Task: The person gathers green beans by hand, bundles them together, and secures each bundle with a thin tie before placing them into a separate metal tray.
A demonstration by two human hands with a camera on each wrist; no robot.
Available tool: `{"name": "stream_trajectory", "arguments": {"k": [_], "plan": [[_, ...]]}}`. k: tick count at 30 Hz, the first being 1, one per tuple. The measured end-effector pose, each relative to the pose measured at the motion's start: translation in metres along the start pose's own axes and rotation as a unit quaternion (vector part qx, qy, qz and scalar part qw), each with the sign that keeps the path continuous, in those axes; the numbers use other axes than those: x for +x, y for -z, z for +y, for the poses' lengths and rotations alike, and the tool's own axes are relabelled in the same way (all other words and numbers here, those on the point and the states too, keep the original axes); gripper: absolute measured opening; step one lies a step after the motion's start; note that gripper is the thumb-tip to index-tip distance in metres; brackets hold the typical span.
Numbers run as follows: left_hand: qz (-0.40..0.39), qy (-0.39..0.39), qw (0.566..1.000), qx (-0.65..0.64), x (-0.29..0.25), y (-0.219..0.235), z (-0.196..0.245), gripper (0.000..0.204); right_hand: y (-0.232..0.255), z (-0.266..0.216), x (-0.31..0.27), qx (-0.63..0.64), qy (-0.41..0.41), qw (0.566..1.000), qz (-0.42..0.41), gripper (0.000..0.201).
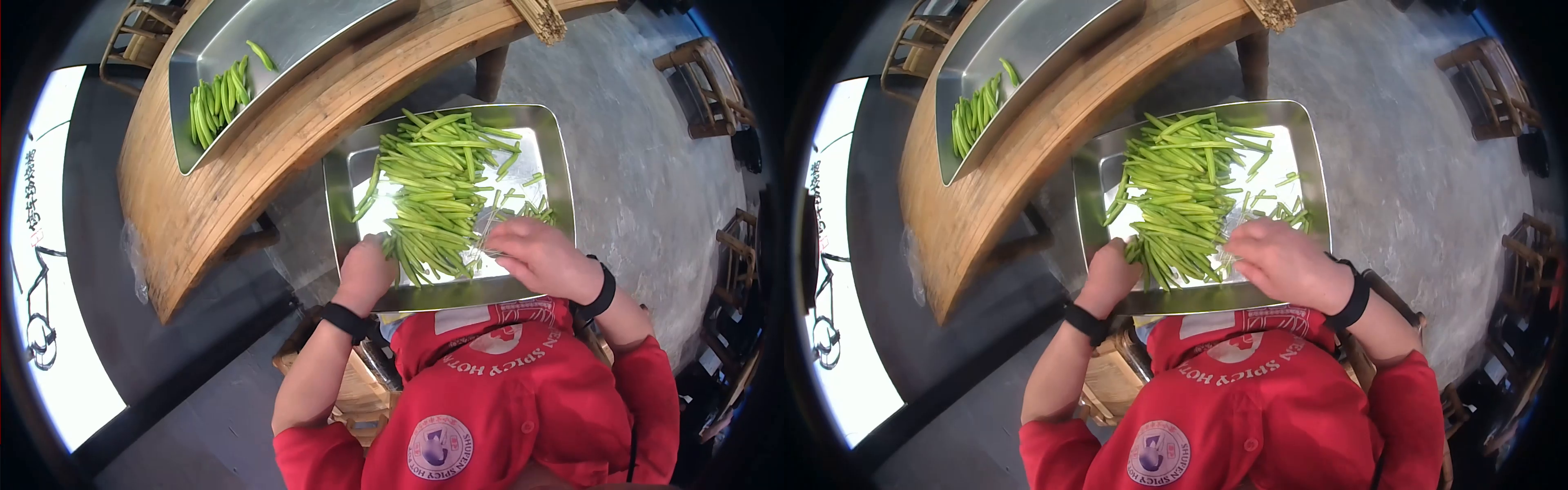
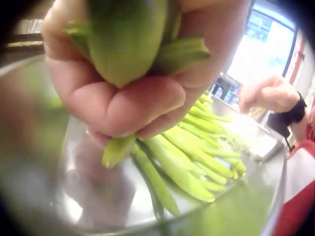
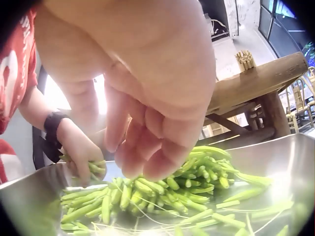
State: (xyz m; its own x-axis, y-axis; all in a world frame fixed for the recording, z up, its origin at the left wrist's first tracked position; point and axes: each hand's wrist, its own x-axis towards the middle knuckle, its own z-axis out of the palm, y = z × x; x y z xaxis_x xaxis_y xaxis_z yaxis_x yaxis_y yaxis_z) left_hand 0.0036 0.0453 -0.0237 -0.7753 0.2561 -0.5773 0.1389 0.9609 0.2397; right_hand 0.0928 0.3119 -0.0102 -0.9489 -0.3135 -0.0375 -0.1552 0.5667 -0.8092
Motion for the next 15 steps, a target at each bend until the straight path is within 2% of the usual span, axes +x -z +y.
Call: {"name": "stream_trajectory", "arguments": {"k": [1, 3, 4, 6, 8, 9, 11, 13, 15], "plan": [[0.001, -0.002, 1.0, 0.002, -0.002, 0.004, -0.002, 0.025, -0.003, -0.001, 0.001, 0.018, 0.026, 0.999, -0.003, 0.019], [-0.001, -0.022, 0.995, -0.098, -0.013, 0.012, -0.008, 0.024, -0.013, -0.006, 0.001, 0.037, 0.069, 0.997, 0.021, 0.022], [-0.004, -0.026, 0.995, -0.096, -0.021, 0.015, -0.004, 0.024, -0.016, -0.012, 0.004, 0.036, 0.064, 0.997, 0.024, 0.022], [-0.101, -0.044, 0.959, -0.263, -0.042, 0.022, 0.009, 0.022, -0.023, -0.023, 0.013, -0.024, 0.119, 0.99, 0.071, 0.023], [-0.136, -0.07, 0.949, -0.277, -0.056, 0.024, 0.025, 0.021, -0.035, -0.023, 0.016, -0.04, 0.142, 0.984, 0.103, 0.028], [-0.168, -0.093, 0.937, -0.291, -0.061, 0.023, 0.031, 0.021, -0.038, -0.023, 0.015, -0.03, 0.155, 0.984, 0.081, 0.026], [-0.156, -0.114, 0.933, -0.304, -0.067, 0.019, 0.04, 0.019, -0.039, -0.024, 0.014, -0.02, 0.171, 0.983, 0.058, 0.024], [-0.145, -0.137, 0.928, -0.316, -0.068, 0.015, 0.04, 0.017, -0.035, -0.024, 0.011, -0.035, 0.172, 0.984, -0.024, 0.016], [-0.123, -0.145, 0.924, -0.332, -0.07, 0.007, 0.039, 0.017, -0.036, -0.026, 0.012, -0.036, 0.178, 0.983, -0.018, 0.013]]}}
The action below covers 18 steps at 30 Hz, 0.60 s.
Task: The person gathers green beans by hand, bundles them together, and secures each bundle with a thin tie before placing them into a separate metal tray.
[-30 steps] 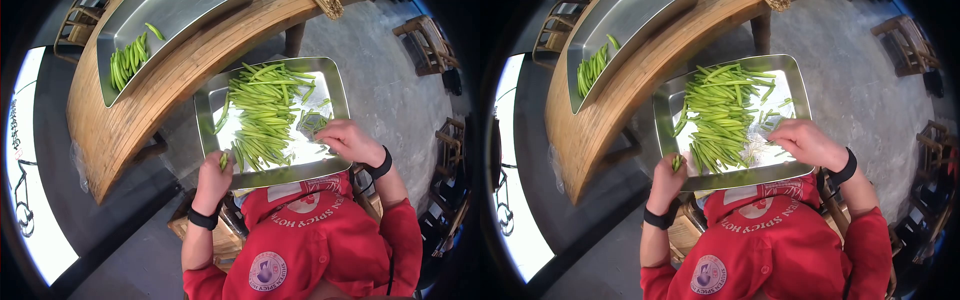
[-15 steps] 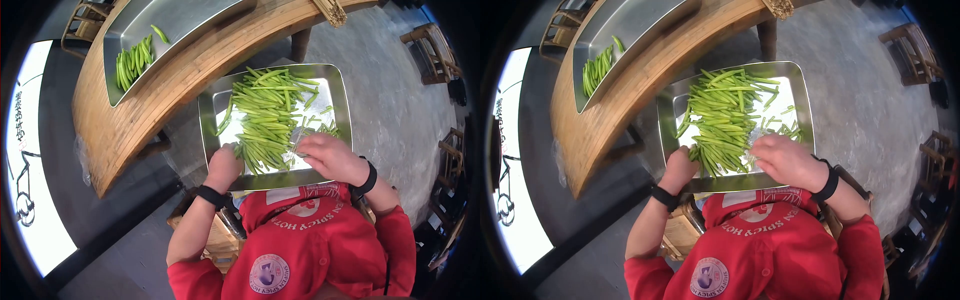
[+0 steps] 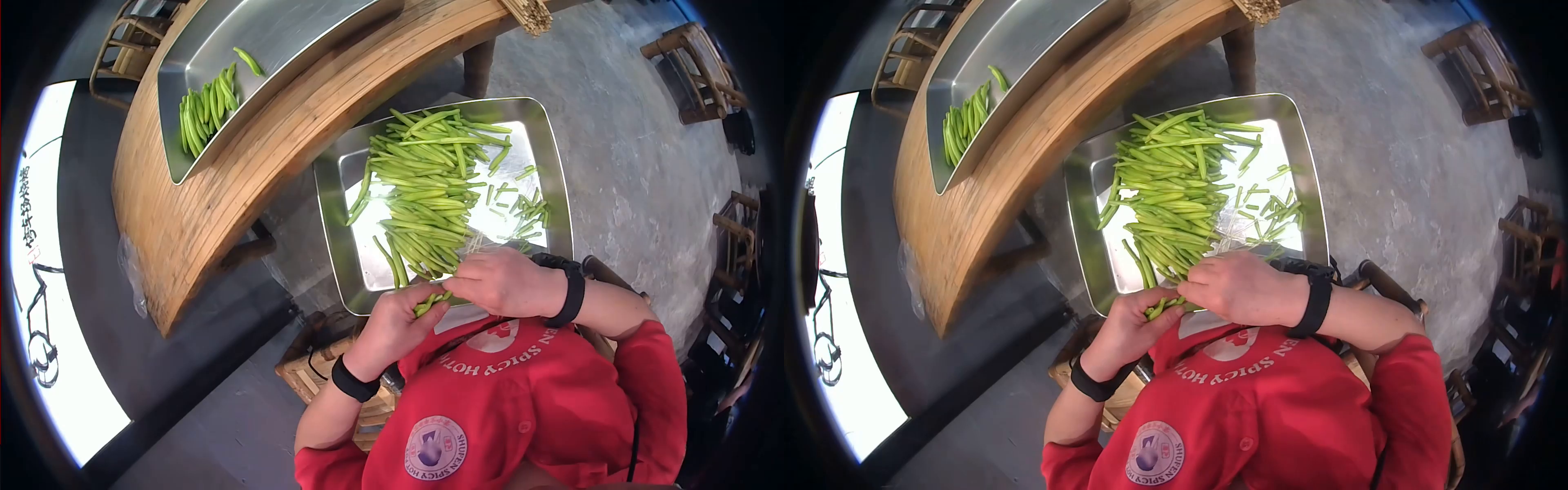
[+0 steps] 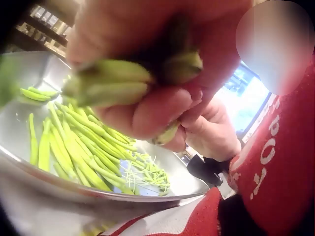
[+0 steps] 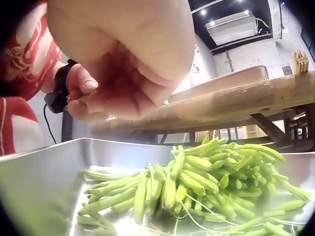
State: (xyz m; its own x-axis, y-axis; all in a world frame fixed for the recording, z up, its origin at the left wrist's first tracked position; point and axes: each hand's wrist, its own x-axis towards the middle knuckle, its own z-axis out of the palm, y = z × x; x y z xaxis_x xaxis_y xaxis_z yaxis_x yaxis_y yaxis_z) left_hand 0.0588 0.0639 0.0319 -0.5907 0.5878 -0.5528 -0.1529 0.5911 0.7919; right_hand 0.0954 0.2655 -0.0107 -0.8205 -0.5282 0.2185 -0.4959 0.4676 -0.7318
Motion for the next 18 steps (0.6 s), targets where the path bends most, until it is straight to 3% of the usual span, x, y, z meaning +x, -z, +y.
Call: {"name": "stream_trajectory", "arguments": {"k": [4, 8, 10, 14, 18], "plan": [[0.074, -0.005, 0.997, -0.003, 0.001, -0.009, 0.002, 0.016, -0.002, -0.004, 0.006, -0.035, -0.029, 0.998, 0.043, 0.011], [0.082, 0.008, 0.995, -0.052, 0.006, -0.012, -0.005, 0.016, -0.001, 0.002, 0.007, -0.046, -0.025, 0.997, 0.056, 0.011], [0.111, -0.056, 0.99, 0.061, 0.007, -0.01, -0.001, 0.017, 0.0, 0.002, 0.008, -0.048, -0.018, 0.998, 0.038, 0.012], [0.139, -0.072, 0.985, 0.071, 0.012, -0.014, 0.001, 0.014, -0.01, 0.003, 0.009, -0.057, -0.027, 0.995, 0.073, 0.014], [0.165, -0.023, 0.978, -0.128, 0.02, -0.025, 0.007, 0.015, -0.014, 0.003, 0.014, -0.053, -0.055, 0.976, 0.202, 0.016]]}}
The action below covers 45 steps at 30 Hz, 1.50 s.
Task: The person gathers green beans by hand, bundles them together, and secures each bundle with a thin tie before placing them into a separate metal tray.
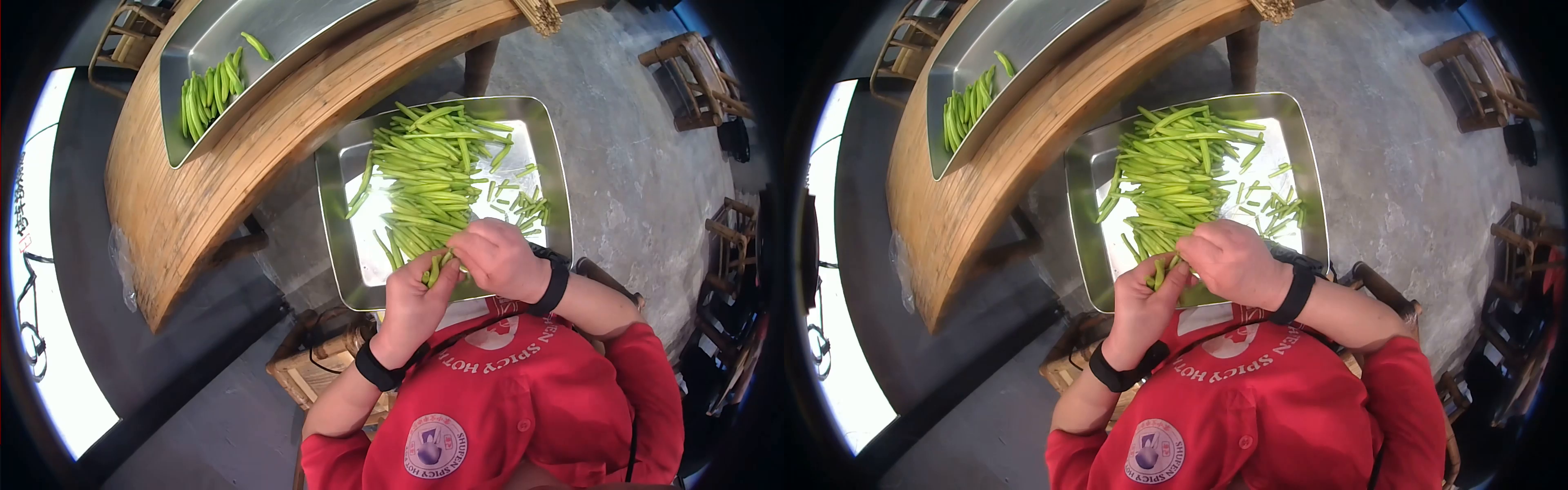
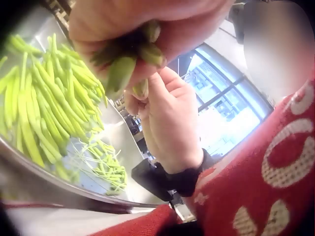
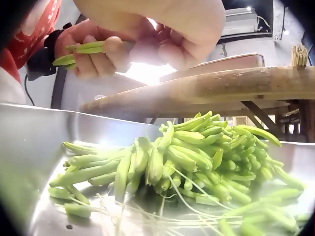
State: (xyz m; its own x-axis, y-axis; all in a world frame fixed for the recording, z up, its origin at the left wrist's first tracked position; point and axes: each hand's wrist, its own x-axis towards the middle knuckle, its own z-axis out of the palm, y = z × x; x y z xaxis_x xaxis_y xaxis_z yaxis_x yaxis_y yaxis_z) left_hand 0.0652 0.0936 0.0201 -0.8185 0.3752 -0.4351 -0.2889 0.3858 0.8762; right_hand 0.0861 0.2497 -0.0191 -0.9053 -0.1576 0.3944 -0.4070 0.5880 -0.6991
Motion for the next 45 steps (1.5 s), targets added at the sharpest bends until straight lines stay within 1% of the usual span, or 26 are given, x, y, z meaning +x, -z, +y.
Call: {"name": "stream_trajectory", "arguments": {"k": [1, 5, 7, 8, 10, 11, 13, 17, 19, 20, 22, 23, 25, 26, 27, 28, 29, 30, 32, 37, 38, 39, 41, 42, 43, 45], "plan": [[0.006, 0.024, 0.997, -0.071, 0.001, -0.003, 0.003, 0.015, 0.0, -0.001, 0.001, 0.002, -0.013, 0.999, 0.042, 0.013], [-0.014, 0.08, 0.99, -0.116, 0.002, -0.004, 0.01, 0.016, -0.001, -0.002, 0.003, 0.041, -0.076, 0.993, 0.077, 0.009], [-0.017, 0.015, 0.997, -0.073, 0.005, -0.002, 0.007, 0.016, 0.002, 0.003, 0.004, 0.157, -0.101, 0.981, 0.055, 0.006], [-0.018, 0.016, 0.997, -0.072, 0.006, 0.002, 0.01, 0.016, 0.005, 0.004, 0.004, 0.157, -0.102, 0.981, 0.056, 0.006], [-0.119, 0.051, 0.991, -0.038, 0.009, 0.014, 0.015, 0.015, 0.018, 0.005, 0.003, 0.226, -0.15, 0.961, -0.049, 0.005], [-0.12, 0.053, 0.991, -0.038, 0.011, 0.017, 0.015, 0.015, 0.023, 0.005, 0.003, 0.227, -0.152, 0.961, -0.049, 0.005], [-0.199, 0.03, 0.98, -0.003, 0.013, 0.023, 0.015, 0.015, 0.031, 0.003, 0.004, 0.272, -0.203, 0.932, -0.127, 0.007], [-0.241, 0.05, 0.969, -0.01, 0.016, 0.03, 0.019, 0.016, 0.037, 0.002, 0.002, 0.296, -0.221, 0.916, -0.155, 0.008], [-0.249, 0.074, 0.965, 0.019, 0.016, 0.033, 0.025, 0.018, 0.042, -0.001, 0.003, 0.339, -0.289, 0.881, -0.156, 0.009], [-0.249, 0.075, 0.965, 0.021, 0.016, 0.035, 0.025, 0.018, 0.043, 0.001, 0.002, 0.34, -0.289, 0.881, -0.155, 0.009], [-0.233, 0.063, 0.969, 0.059, 0.014, 0.037, 0.022, 0.018, 0.048, 0.008, 0.001, 0.342, -0.304, 0.884, -0.094, 0.01], [-0.232, 0.064, 0.969, 0.061, 0.013, 0.039, 0.017, 0.018, 0.052, 0.011, 0.0, 0.344, -0.304, 0.883, -0.094, 0.01], [-0.218, 0.088, 0.972, 0.029, 0.012, 0.043, 0.007, 0.018, 0.059, 0.017, 0.0, 0.248, -0.272, 0.927, -0.078, 0.011], [-0.217, 0.09, 0.972, 0.03, 0.011, 0.043, 0.007, 0.018, 0.061, 0.023, 0.001, 0.152, -0.213, 0.96, -0.103, 0.014], [-0.217, 0.113, 0.97, 0.013, 0.01, 0.043, 0.011, 0.018, 0.058, 0.025, 0.0, 0.153, -0.213, 0.959, -0.103, 0.014], [-0.217, 0.135, 0.967, -0.005, 0.009, 0.041, 0.013, 0.017, 0.051, 0.028, -0.003, 0.04, -0.133, 0.987, -0.086, 0.015], [-0.22, 0.135, 0.966, -0.005, 0.009, 0.038, 0.011, 0.017, 0.048, 0.03, -0.004, -0.074, -0.051, 0.994, -0.068, 0.017], [-0.212, 0.128, 0.969, -0.024, 0.009, 0.034, 0.008, 0.016, 0.046, 0.025, -0.004, -0.077, -0.054, 0.993, -0.067, 0.017], [-0.203, 0.119, 0.971, -0.043, 0.01, 0.027, 0.008, 0.015, 0.04, 0.009, -0.002, 0.128, -0.107, 0.979, -0.117, 0.015], [-0.206, 0.117, 0.971, -0.031, 0.004, 0.022, 0.009, 0.011, 0.025, 0.001, -0.001, 0.195, -0.084, 0.973, -0.088, 0.009], [-0.19, 0.053, 0.98, -0.016, 0.003, 0.02, 0.002, 0.011, 0.025, 0.002, -0.002, 0.191, -0.081, 0.975, -0.078, 0.008], [-0.188, 0.054, 0.981, -0.015, 0.002, 0.024, -0.001, 0.011, 0.025, 0.002, -0.004, 0.186, -0.08, 0.977, -0.068, 0.007], [-0.148, 0.068, 0.981, 0.105, 0.003, 0.037, -0.003, 0.014, 0.031, 0.008, -0.002, 0.183, -0.105, 0.976, -0.057, 0.007], [-0.109, 0.068, 0.986, 0.109, 0.005, 0.044, -0.01, 0.016, 0.033, 0.011, -0.002, 0.18, -0.132, 0.974, -0.046, 0.007], [-0.066, 0.037, 0.975, 0.211, 0.011, 0.054, -0.018, 0.017, 0.035, 0.016, -0.004, 0.18, -0.134, 0.973, -0.046, 0.007], [-0.01, 0.061, 0.892, 0.447, 0.022, 0.064, -0.022, 0.02, 0.036, 0.023, -0.007, 0.197, -0.145, 0.968, -0.06, 0.007]]}}
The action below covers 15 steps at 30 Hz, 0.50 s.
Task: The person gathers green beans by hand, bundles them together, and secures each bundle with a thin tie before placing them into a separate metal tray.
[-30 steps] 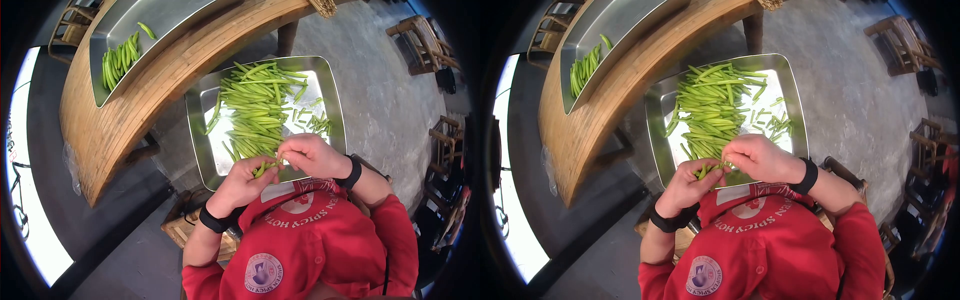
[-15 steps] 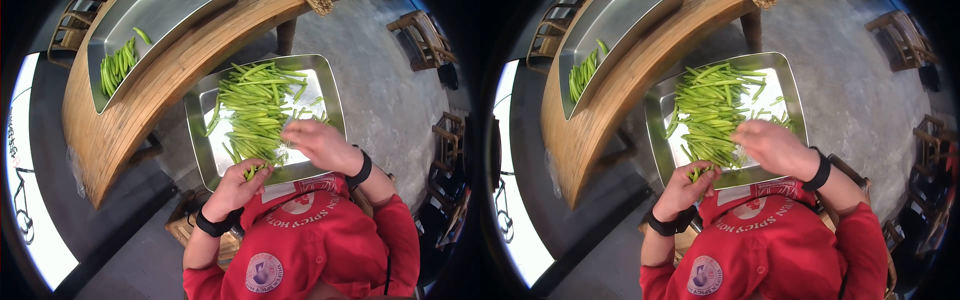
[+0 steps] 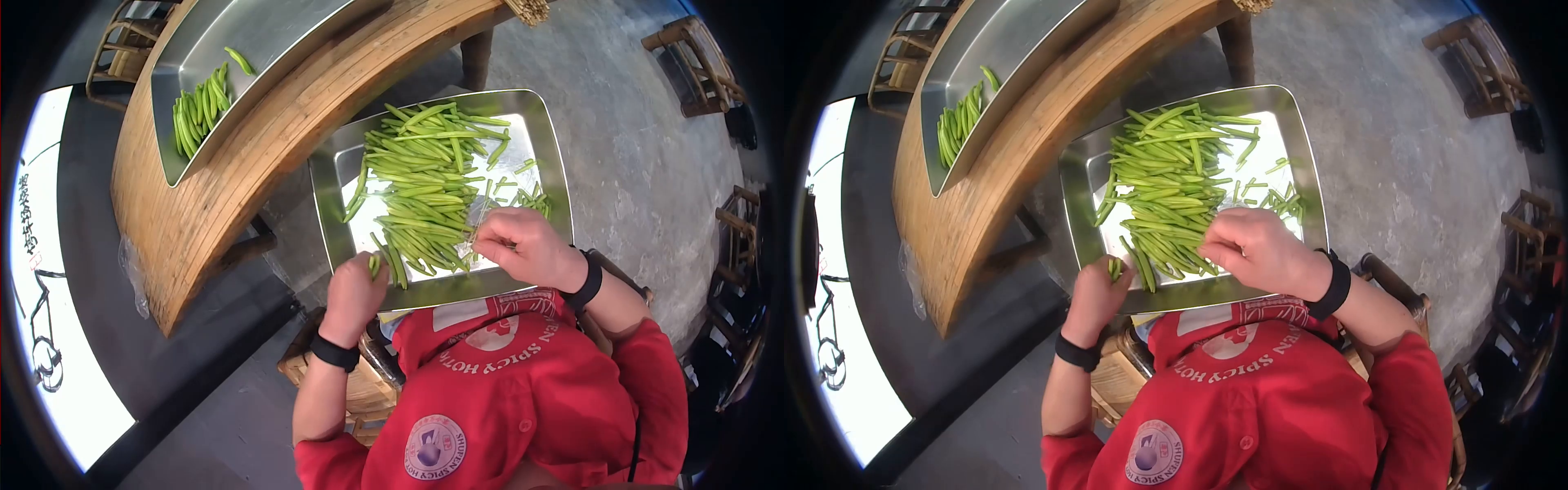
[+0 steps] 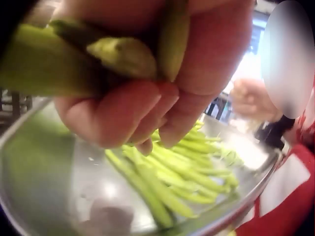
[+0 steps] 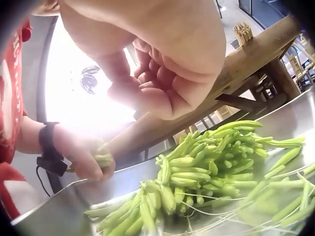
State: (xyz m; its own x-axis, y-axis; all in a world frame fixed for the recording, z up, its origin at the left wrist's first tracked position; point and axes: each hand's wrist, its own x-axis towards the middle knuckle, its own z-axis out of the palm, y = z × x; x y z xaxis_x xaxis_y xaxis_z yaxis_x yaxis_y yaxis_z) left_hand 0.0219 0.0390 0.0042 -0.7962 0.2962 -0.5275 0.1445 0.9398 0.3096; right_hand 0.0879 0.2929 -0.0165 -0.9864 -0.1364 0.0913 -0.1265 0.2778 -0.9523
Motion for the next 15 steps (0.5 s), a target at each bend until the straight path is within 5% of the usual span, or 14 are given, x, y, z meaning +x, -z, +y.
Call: {"name": "stream_trajectory", "arguments": {"k": [7, 15], "plan": [[-0.095, 0.02, 0.985, 0.14, 0.033, -0.019, -0.001, 0.025, 0.0, -0.007, 0.0, -0.002, -0.023, 0.998, -0.06, 0.011], [-0.064, 0.043, 0.997, -0.02, 0.039, -0.01, -0.005, 0.028, -0.006, -0.007, -0.003, -0.032, 0.003, 0.994, -0.108, 0.007]]}}
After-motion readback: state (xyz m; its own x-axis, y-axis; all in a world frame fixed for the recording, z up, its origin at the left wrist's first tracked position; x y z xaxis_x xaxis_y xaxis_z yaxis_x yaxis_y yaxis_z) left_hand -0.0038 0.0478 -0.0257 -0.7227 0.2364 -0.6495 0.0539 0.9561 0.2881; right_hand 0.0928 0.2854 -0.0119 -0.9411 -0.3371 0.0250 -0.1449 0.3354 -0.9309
